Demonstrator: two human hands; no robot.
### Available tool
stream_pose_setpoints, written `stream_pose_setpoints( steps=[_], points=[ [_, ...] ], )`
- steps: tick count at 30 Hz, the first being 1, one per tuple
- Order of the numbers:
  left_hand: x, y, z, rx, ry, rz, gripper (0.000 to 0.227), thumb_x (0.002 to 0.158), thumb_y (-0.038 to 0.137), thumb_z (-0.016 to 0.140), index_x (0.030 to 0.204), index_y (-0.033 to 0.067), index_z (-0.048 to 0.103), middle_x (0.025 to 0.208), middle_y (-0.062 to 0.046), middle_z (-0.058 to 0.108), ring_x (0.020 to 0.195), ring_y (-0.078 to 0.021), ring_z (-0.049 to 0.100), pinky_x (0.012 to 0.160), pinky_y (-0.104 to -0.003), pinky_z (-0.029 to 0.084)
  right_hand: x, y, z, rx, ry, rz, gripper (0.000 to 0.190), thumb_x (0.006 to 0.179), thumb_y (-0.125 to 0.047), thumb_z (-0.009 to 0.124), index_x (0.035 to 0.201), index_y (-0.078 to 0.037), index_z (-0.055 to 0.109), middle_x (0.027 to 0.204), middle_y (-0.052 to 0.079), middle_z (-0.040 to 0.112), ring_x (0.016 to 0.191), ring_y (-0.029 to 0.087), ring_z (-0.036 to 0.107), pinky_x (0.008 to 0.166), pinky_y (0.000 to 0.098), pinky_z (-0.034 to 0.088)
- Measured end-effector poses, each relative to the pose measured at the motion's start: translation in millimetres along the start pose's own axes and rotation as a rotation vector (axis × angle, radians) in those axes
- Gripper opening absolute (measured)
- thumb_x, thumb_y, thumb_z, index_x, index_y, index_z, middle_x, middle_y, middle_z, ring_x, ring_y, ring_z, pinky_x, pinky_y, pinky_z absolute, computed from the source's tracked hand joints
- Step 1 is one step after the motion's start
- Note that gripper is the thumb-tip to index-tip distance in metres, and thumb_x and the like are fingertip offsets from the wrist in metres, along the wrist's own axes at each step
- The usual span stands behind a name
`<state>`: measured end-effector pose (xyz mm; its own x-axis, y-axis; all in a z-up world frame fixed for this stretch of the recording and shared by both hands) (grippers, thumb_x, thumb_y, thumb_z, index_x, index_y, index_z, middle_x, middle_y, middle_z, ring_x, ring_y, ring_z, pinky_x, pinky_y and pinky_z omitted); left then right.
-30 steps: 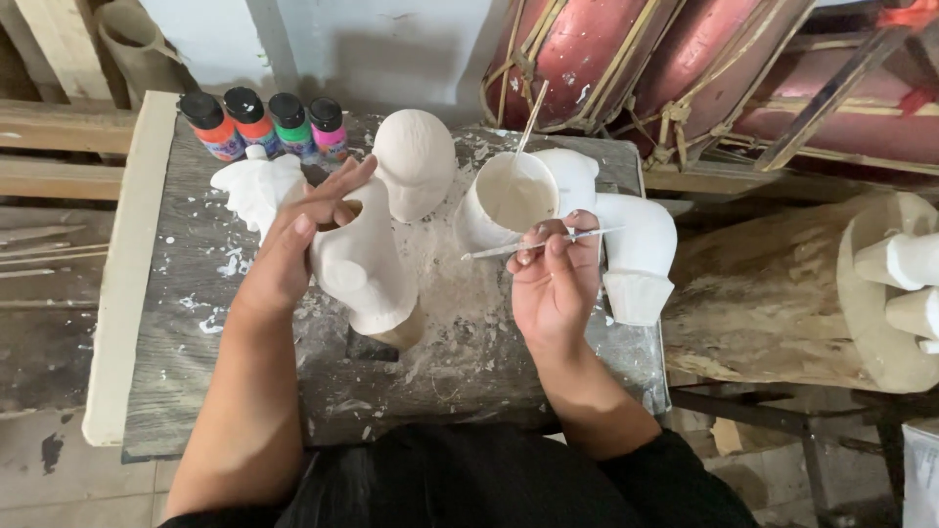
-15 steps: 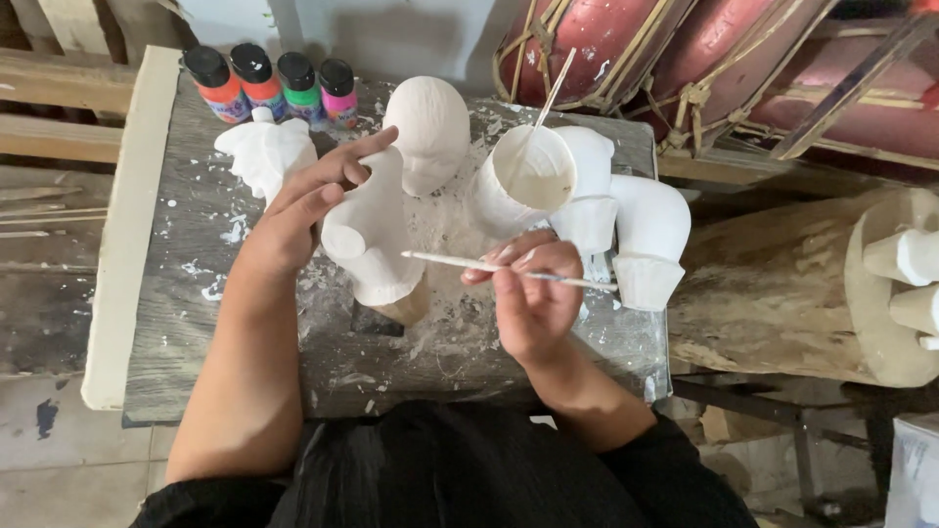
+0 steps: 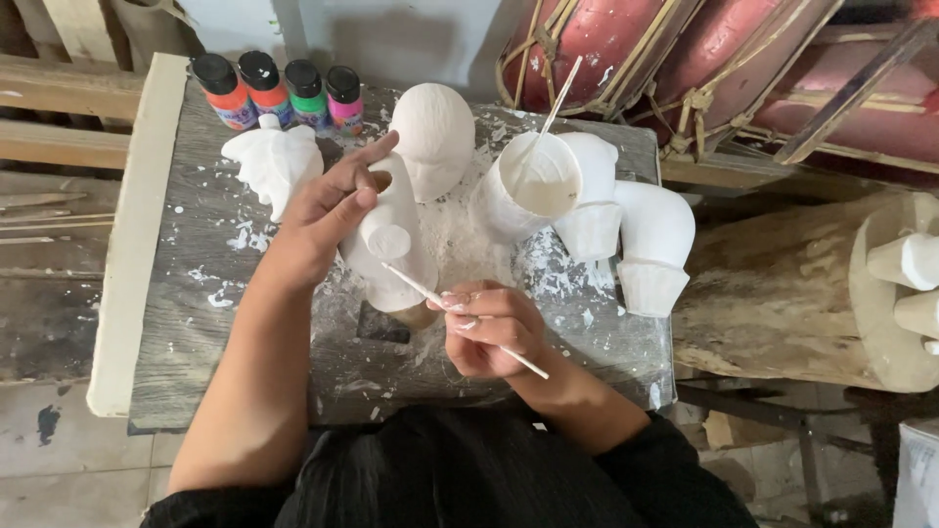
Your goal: Applying liquid adhesive to ceramic toy parts using a wooden stick
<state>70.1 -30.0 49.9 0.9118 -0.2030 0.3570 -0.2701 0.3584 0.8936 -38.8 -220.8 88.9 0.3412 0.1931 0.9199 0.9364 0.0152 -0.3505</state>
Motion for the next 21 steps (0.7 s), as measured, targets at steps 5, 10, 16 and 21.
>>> stream_pose_setpoints(
  steps=[5, 10, 16, 21],
  points=[
    [-2, -7, 1, -0.051, 0.053, -0.011, 0.028, 0.101, 0.02, 0.059, 0.077, 0.0068, 0.054, 0.144, -0.022, 0.052, 0.101, -0.0149, 0.057, 0.082, -0.025, 0.045, 1, -3, -5, 0.015, 0.068, -0.009, 0.011, 0.085, 0.004, 0.071, 0.087, -0.003, 0.063, 0.084, 0.019, 0.07, 0.058, 0.028, 0.069, 0.046, 0.0359, 0.062],
    [-3, -6, -1, -0.033, 0.106, -0.037, 0.031, 0.1, 0.018, 0.061, 0.073, 0.0073, 0.051, 0.138, -0.024, 0.055, 0.101, -0.0177, 0.059, 0.081, -0.026, 0.046, -11, 8, -24, 0.033, 0.187, 0.01, 0.011, 0.094, -0.003, 0.068, 0.089, -0.005, 0.058, 0.08, 0.014, 0.064, 0.061, 0.026, 0.067, 0.05, 0.0341, 0.064],
    [0, -11, 1, -0.056, 0.131, -0.021, 0.034, 0.099, 0.019, 0.063, 0.071, 0.0076, 0.049, 0.14, -0.025, 0.055, 0.097, -0.017, 0.06, 0.078, -0.025, 0.046, -16, 7, -26, 0.015, 0.224, -0.006, 0.013, 0.098, -0.006, 0.066, 0.089, -0.003, 0.057, 0.083, 0.015, 0.065, 0.069, 0.025, 0.07, 0.057, 0.0338, 0.065],
    [4, -16, -2, -0.001, 0.206, -0.123, 0.036, 0.096, 0.022, 0.067, 0.069, 0.0066, 0.05, 0.144, -0.024, 0.055, 0.103, -0.0228, 0.067, 0.078, -0.023, 0.049, -19, 11, -32, 0.129, 0.307, -0.028, 0.015, 0.096, -0.007, 0.065, 0.086, -0.001, 0.056, 0.078, 0.02, 0.063, 0.064, 0.028, 0.068, 0.049, 0.0348, 0.063]
  ],
)
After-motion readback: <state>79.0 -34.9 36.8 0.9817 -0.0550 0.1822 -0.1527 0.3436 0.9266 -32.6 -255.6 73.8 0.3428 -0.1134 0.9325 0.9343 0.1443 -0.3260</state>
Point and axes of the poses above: each hand's wrist, its own x-axis towards the middle knuckle, its own z-axis out of the palm, y = z × x, the point moved 9 cm from there along x, towards the middle knuckle
